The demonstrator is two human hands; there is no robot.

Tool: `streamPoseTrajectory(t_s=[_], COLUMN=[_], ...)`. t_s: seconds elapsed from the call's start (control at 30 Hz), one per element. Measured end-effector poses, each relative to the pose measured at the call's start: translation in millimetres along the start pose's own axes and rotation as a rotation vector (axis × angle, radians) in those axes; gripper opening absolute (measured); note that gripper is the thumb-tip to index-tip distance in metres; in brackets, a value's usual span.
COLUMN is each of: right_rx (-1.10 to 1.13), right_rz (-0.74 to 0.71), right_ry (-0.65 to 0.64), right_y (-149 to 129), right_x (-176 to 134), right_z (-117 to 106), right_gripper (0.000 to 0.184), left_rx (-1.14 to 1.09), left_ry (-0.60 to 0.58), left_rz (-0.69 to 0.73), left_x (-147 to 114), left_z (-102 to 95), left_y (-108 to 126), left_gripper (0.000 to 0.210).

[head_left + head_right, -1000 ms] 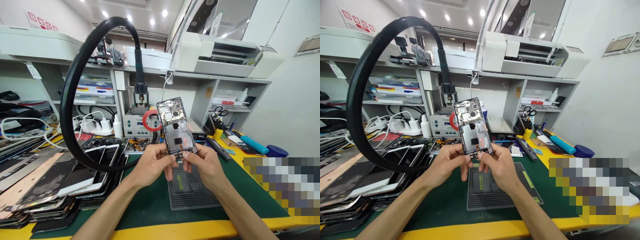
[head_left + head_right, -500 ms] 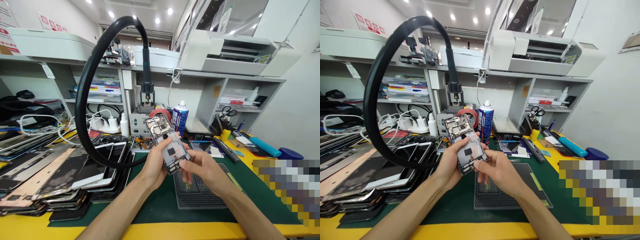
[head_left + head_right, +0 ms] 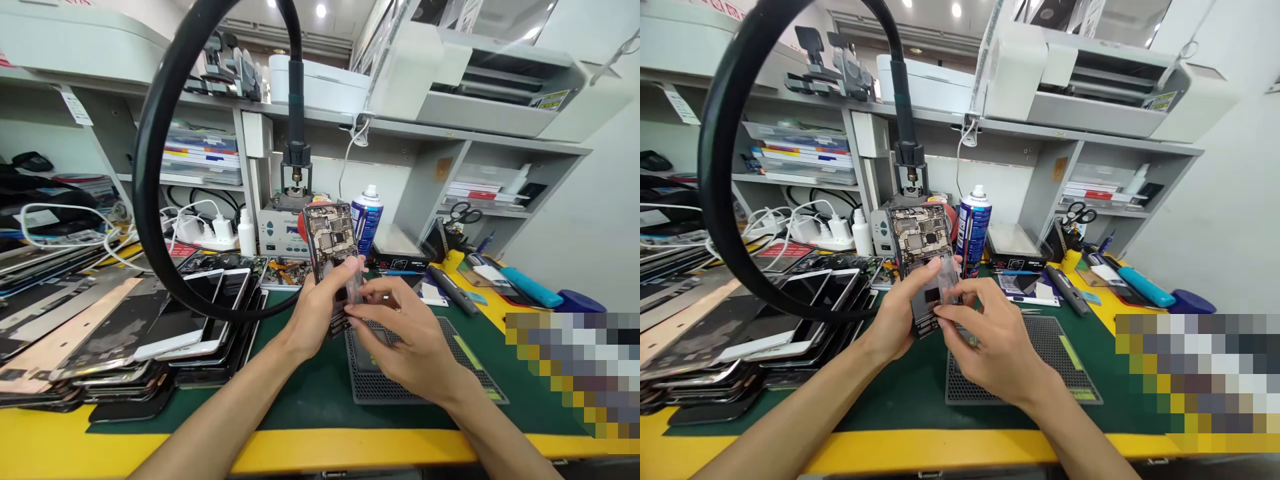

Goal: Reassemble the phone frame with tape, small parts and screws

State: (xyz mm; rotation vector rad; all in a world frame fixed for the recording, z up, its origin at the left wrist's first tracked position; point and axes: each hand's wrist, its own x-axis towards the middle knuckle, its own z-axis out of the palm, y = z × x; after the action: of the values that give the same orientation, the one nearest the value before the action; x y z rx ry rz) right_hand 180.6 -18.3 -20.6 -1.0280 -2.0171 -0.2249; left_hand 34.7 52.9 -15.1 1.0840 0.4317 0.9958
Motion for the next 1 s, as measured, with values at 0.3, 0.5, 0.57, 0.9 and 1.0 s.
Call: streamPoseTrajectory(t_s=[0.3,0.5,0.57,0.9,1.0], right_rx=[-0.035,-0.021,-0.015,0.066,0.083], right_rz=[-0.074,-0.078,-0.075,0.020,0.025], right_ry=[0.036,0.048,0.053,-0.096,-0.140], right_y=[-3.2,-5.4,-5.7,0.2,2.2], right_x=[1.9,2.3,1.8,0.9,0.7], right_z=[1.8,1.9,1.8,-2.3,-4.6], right_gripper=[0.021,0.021,0.021,0.019,0.016], left_rx=[-0.067,-0.102,-0.098,0.033,0.036], left_ry=[-0.047,-0.069,-0.069,-0.016,-0.028], left_rz=[-0.036,-0.042,-0.033,-0.086,-0.143], left_x=[-2.5,-2.4,-2.5,0.7,1.6], left_z=[2.8,2.6,2.6,0.0,0.0], left_y=[2.0,1.8,1.6,1.4,0.6], left_gripper=[0.038,0.036,0.037,0.035,0.035])
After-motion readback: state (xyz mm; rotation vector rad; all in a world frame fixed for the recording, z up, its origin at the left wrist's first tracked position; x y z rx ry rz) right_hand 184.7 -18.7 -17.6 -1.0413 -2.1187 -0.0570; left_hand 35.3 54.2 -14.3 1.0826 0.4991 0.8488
